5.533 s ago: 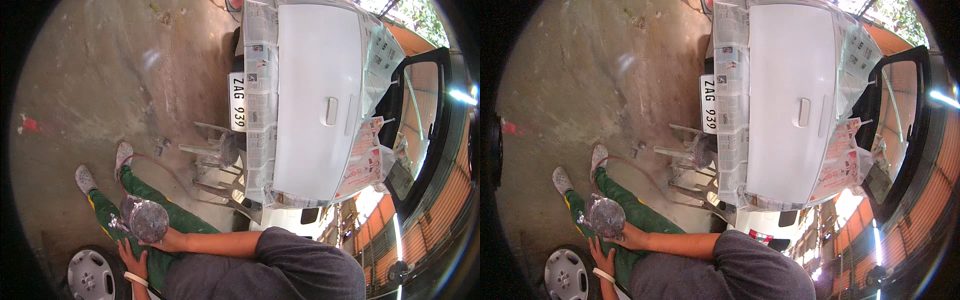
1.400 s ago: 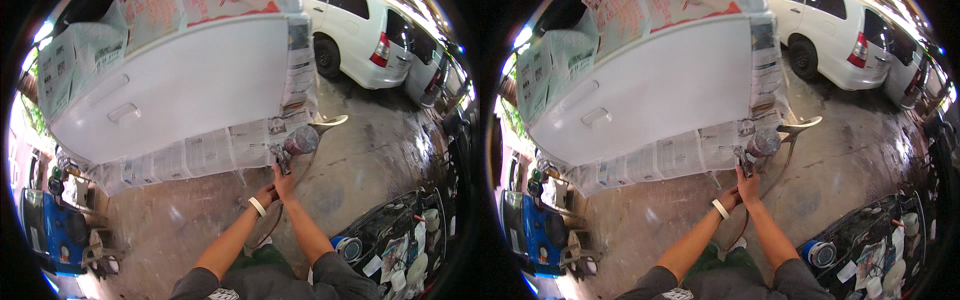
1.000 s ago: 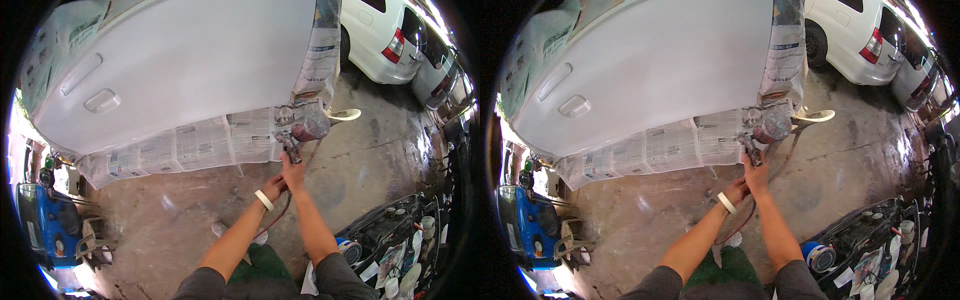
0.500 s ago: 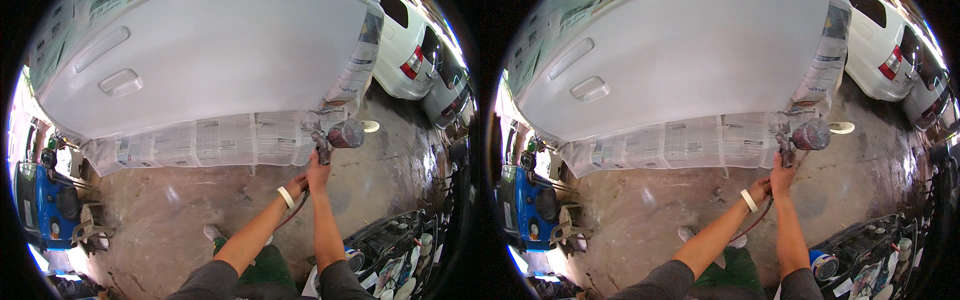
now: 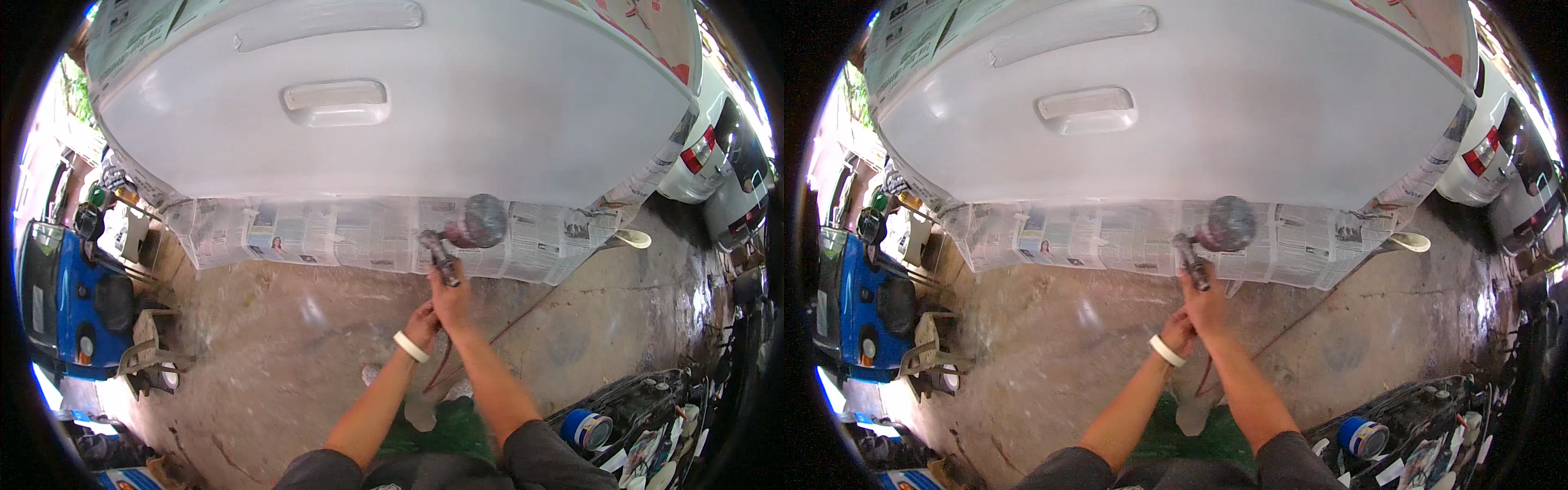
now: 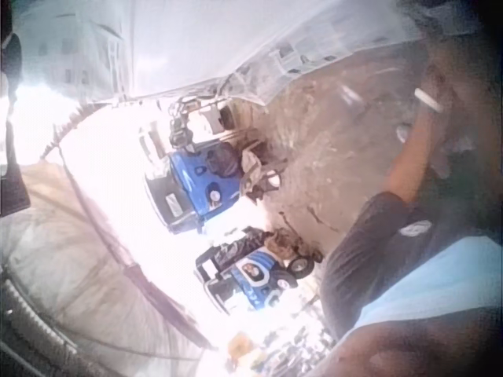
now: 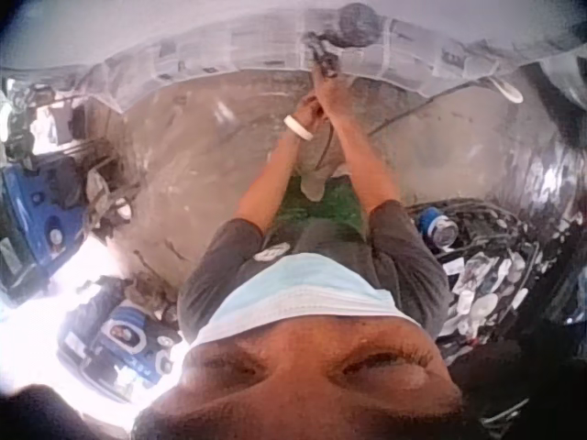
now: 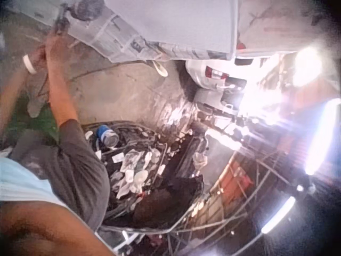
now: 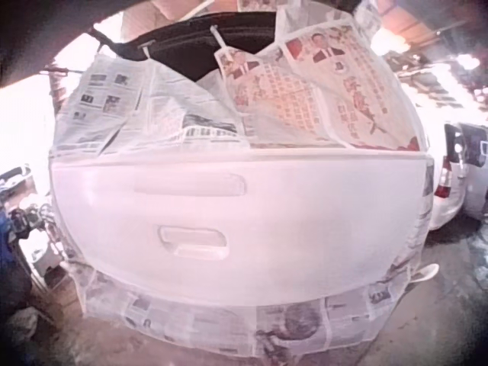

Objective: The person uses a spray gun to apply white paint to various sections of a car's body, including the side panels and rear bumper, which are partially masked with newspaper.

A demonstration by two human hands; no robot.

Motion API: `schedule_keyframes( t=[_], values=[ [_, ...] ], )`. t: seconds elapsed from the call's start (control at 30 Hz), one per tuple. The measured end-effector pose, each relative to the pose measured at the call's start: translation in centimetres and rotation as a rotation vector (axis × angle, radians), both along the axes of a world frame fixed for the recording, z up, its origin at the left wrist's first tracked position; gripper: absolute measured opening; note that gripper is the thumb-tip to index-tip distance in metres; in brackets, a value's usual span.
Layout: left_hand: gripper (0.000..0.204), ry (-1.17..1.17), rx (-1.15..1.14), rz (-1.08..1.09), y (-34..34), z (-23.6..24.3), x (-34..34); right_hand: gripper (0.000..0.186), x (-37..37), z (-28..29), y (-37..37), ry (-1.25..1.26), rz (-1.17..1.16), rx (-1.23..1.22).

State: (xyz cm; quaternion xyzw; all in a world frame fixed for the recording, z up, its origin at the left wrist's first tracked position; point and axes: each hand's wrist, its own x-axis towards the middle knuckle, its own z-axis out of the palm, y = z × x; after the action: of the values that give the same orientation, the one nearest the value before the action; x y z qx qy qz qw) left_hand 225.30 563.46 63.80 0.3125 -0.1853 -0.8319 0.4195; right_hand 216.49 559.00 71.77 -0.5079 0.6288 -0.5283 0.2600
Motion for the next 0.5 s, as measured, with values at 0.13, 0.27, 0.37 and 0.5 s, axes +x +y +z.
schedule_keyframes(
  t=[0.13,0.27,0.37,0.5],
  values=[
    [0.036,0.008,-0.014,0.129,0.5,3.2,4.7,0.044,4.7,2.5,0.2,0.074,0.156,0.062],
    [0.035,0.01,0.008,0.093,0.9,1.3,4.6,0.04,4.2,3.4,0.5,0.002,0.168,0.039],
    [0.031,-0.002,-0.052,-0.023,0.3,0.7,0.6,0.037,0.3,3.5,0.4,-0.023,0.064,-0.007],
    [0.032,-0.046,-0.056,-0.121,0.4,2.5,-7.1,0.031,-7.6,4.4,1.2,0.026,-0.043,0.018]
  ],
)
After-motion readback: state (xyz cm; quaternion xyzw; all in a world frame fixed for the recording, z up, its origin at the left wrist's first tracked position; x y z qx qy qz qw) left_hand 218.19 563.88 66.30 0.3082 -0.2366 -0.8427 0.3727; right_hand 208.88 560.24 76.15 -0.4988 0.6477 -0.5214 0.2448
